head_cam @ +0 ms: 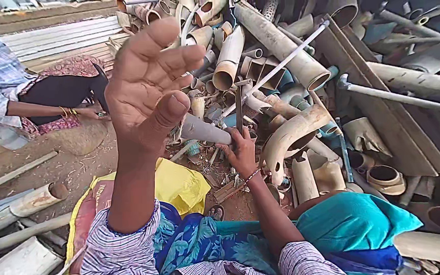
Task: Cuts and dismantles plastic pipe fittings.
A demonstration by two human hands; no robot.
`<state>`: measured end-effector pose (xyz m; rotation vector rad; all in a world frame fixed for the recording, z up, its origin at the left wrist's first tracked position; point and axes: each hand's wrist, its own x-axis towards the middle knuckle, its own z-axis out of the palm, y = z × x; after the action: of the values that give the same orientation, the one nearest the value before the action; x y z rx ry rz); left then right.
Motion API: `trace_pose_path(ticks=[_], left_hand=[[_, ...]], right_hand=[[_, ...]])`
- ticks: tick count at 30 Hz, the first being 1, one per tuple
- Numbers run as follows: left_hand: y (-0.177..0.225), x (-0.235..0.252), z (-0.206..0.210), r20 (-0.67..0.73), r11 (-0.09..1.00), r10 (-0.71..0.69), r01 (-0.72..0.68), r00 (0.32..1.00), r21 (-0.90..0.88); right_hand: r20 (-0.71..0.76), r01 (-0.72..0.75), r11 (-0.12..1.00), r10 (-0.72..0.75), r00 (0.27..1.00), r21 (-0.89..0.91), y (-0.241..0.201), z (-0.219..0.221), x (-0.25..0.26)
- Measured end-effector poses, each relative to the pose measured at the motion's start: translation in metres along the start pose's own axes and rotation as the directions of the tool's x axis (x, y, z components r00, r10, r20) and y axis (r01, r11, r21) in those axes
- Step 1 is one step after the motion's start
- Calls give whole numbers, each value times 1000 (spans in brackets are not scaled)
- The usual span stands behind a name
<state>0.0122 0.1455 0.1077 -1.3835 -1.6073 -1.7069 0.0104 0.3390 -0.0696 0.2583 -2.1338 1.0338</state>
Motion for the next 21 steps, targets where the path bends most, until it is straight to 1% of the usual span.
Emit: trace_pose_path(ticks=[2,3,5,7,8,9,11,12,13,15,17,19,21], left_hand=[[-7,-7,3,-14,989,40,-42,999,-144],[-9,-14,5,-43,979,39,-47,998,-199],[-12,-27,6,-119,953,14,-49,993,-300],[-13,-30,4,-229,944,-13,-64,973,-324],[-15,-28,5,-314,943,-24,-83,949,-322],[-17,-26,5,-412,950,-36,-97,911,-296],[-22,-23,3,-589,971,-50,-99,806,-218],[-25,-22,0,-658,976,-53,-101,751,-193],[-27,-23,-3,-711,978,-55,-105,701,-179],[-31,-24,-7,-777,982,-49,-114,628,-154],[-32,-26,-7,-811,983,-64,-101,581,-151],[-29,-26,-6,-832,984,-87,-82,547,-157],[-27,-27,-8,-858,983,-109,-75,502,-169]], right_hand=[[5,-3,1000,3,1000,0,-1,4,-2],[12,-4,1000,4,1000,6,0,5,-2],[48,-23,999,21,999,37,-1,6,-4],[82,-56,994,49,995,92,-5,7,-7],[83,-65,991,56,995,117,-7,8,-8],[67,-69,988,61,996,138,-9,9,-8],[8,-58,984,58,998,170,-17,14,-10],[-4,-50,985,51,999,168,-23,15,-12],[18,-47,984,44,999,172,-30,16,-13],[106,-65,981,46,993,182,-45,18,-17],[206,-104,984,72,976,148,-55,24,-23],[305,-179,983,158,939,43,-55,30,-24],[365,-282,957,285,886,-63,-43,34,-20]])
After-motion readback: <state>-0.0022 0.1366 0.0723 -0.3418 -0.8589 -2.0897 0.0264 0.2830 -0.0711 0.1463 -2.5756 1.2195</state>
